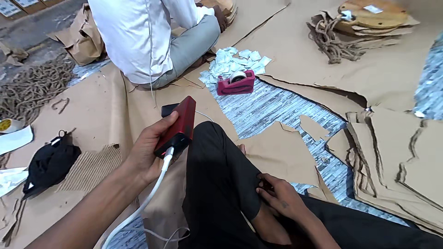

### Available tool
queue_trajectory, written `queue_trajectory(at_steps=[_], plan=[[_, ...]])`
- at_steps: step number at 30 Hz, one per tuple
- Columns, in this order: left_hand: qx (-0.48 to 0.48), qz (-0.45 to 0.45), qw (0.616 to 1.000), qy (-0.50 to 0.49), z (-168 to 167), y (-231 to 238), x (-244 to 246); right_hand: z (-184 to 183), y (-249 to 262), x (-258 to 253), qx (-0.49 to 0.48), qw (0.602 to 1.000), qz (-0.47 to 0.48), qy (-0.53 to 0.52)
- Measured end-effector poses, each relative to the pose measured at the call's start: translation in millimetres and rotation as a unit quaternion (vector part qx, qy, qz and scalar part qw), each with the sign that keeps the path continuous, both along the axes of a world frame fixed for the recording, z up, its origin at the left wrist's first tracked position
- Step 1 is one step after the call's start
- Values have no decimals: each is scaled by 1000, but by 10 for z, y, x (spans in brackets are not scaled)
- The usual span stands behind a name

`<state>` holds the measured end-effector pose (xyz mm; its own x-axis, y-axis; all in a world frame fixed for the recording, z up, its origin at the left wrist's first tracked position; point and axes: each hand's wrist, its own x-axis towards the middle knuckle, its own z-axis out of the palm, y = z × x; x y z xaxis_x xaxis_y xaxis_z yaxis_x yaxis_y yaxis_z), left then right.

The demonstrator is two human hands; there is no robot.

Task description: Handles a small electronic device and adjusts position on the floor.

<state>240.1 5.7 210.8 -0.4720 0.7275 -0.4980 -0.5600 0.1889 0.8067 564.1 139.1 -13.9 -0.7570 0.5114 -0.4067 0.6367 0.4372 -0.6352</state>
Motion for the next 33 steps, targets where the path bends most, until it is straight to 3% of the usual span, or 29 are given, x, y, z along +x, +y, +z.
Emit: queue_trajectory(at_steps=[15,24,33], plan=[[58,116,992,-11,11,-37,34,-42,-5,-10,12,1000,3,-28],[73,118,990,-30,-12,-98,29,-27,-11,-8,11,1000,4,-24],[137,62,984,-91,-103,-163,3,-46,-15,-11,14,999,7,-34]])
